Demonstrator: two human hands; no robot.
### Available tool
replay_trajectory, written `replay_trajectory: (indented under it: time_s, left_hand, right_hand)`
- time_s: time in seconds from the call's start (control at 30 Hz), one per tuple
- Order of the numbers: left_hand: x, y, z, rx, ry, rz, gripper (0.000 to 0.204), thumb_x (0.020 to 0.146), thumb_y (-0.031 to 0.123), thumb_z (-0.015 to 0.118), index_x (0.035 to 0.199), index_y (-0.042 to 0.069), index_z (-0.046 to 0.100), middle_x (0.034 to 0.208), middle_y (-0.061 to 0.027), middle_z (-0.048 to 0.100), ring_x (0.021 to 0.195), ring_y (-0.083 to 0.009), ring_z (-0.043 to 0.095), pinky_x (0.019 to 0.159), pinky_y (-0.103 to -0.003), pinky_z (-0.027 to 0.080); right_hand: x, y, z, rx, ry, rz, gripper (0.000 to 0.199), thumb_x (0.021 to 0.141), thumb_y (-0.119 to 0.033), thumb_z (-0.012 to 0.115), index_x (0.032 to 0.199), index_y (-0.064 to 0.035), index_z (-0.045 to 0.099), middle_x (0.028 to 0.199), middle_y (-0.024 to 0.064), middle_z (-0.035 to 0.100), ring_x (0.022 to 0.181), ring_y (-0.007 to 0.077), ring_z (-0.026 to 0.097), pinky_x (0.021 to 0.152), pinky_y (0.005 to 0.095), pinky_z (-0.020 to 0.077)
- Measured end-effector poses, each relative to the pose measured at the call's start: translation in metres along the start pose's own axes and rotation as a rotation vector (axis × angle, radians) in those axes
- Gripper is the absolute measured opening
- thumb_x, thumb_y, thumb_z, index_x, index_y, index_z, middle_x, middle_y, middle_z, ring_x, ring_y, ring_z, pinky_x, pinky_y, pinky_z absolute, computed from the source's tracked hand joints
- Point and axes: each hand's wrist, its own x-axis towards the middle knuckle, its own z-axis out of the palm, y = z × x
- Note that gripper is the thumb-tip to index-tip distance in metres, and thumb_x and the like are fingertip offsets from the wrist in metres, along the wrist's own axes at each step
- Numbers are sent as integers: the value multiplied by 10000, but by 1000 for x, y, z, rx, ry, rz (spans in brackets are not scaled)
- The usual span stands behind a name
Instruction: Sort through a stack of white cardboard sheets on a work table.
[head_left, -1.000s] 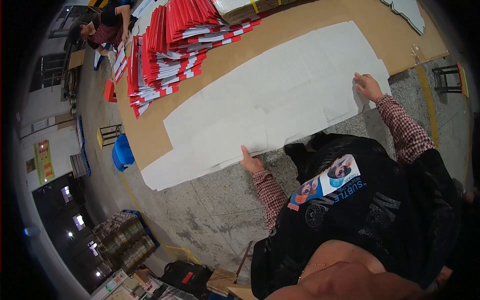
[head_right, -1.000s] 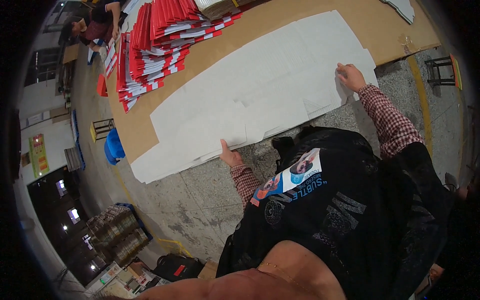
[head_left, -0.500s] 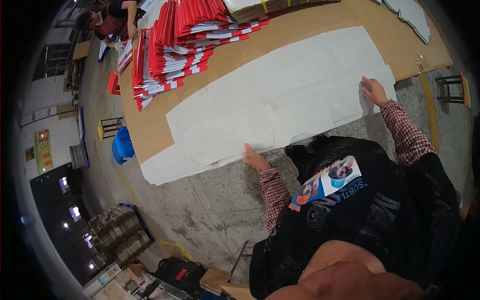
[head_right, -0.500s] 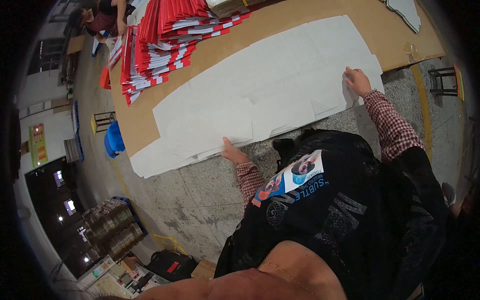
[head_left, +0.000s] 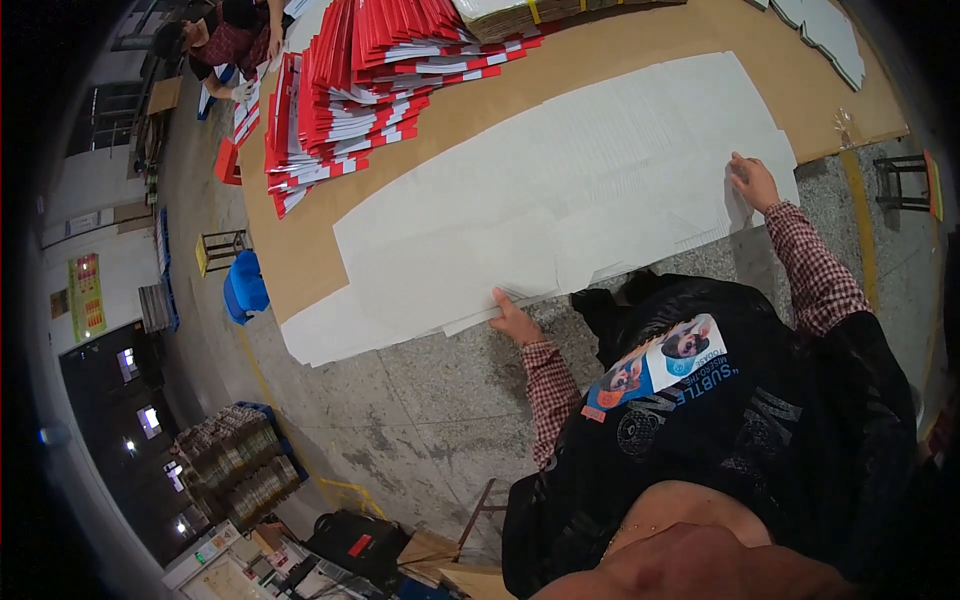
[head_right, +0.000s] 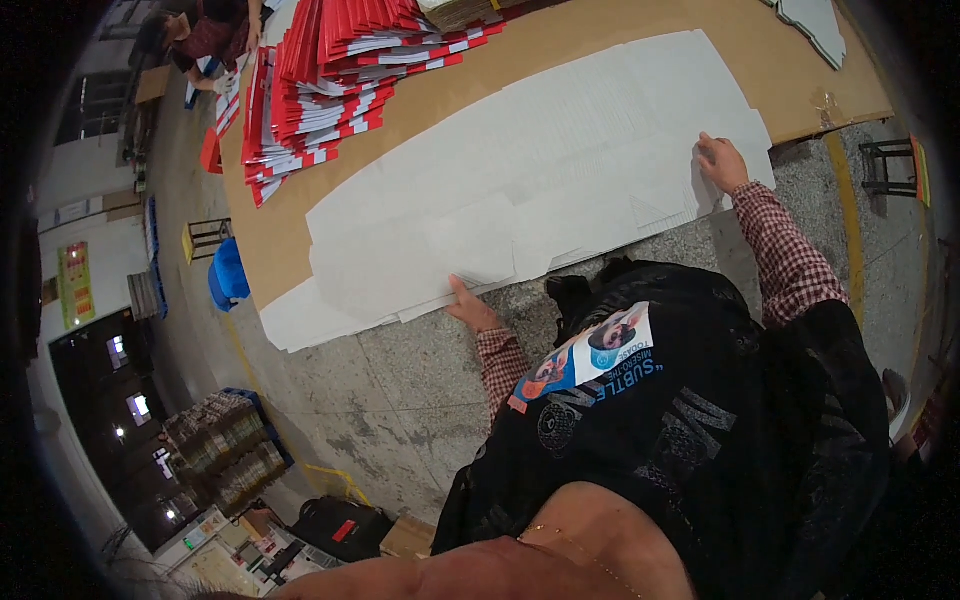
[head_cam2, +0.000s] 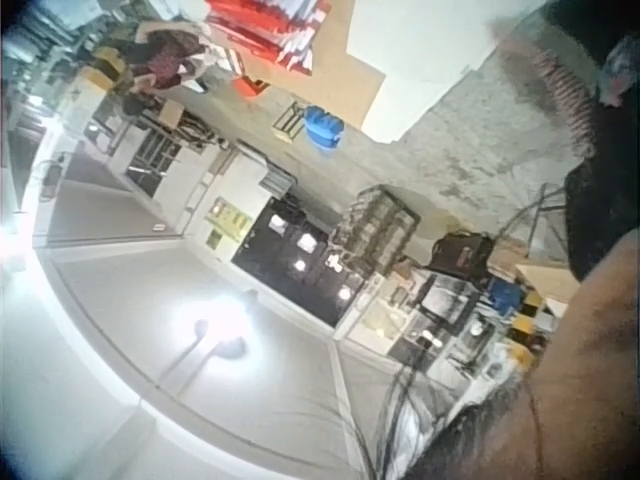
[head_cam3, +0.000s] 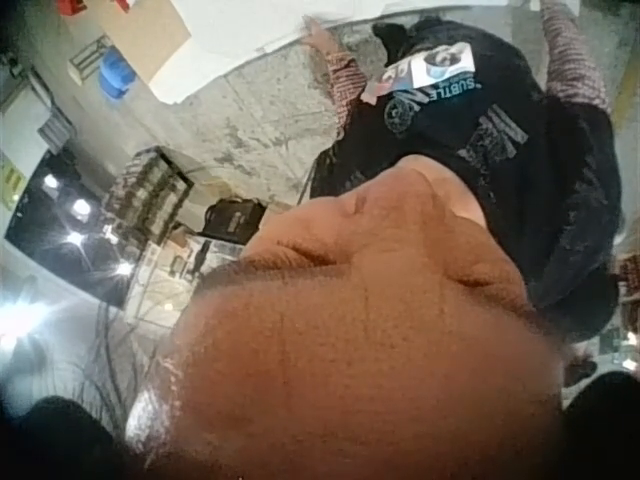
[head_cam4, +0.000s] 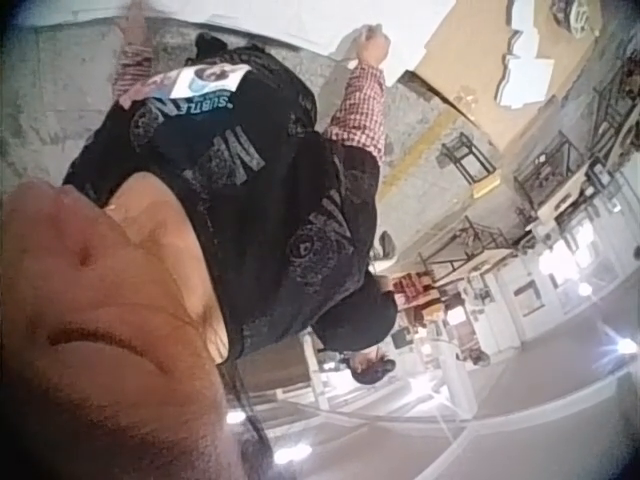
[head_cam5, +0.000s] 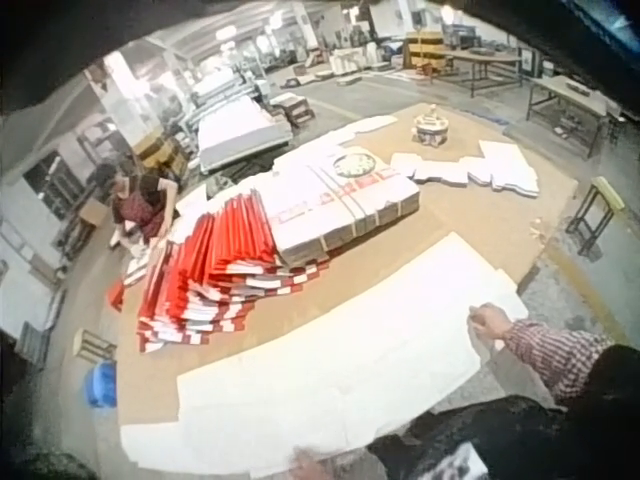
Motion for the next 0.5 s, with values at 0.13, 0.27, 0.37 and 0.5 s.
replay_trajectory:
  time_s: [0.13, 0.27, 0.37, 0.5]
  left_hand:
    - [23, -1, -15, -487, -275, -190, 463, 811, 346, 586, 1008, -46, 441, 1016, -140, 479, 790, -184, 495, 706, -330, 434]
    - [10, 2, 3, -115, 52, -188, 420, 830, 347, 561, 973, -31, 448, 978, -114, 487, 772, -157, 480, 707, -306, 425]
    - [18, -15, -8, 243, 168, -137, 428, 833, 328, 560, 1036, -30, 444, 1005, -113, 500, 821, -162, 486, 727, -316, 423]
    - [23, -11, -9, -337, -103, -101, 434, 809, 347, 589, 969, -23, 428, 961, -114, 495, 819, -180, 481, 727, -314, 424]
  right_hand:
    - [2, -8, -3, 19, -13, -7, 454, 772, -137, 576, 1199, -45, 451, 1055, 68, 568, 1017, 236, 482, 869, 338, 408]
    - [0, 4, 2, -26, 24, -29, 459, 771, -141, 580, 1201, -48, 449, 1048, 66, 576, 1015, 239, 483, 865, 334, 409]
    - [6, -4, 0, -19, 47, -70, 454, 774, -153, 581, 1196, -44, 454, 1034, 66, 585, 1008, 242, 488, 863, 333, 411]
    - [3, 4, -2, -26, 3, 3, 440, 772, -170, 587, 1184, -64, 472, 1038, 68, 578, 1004, 244, 493, 856, 337, 416]
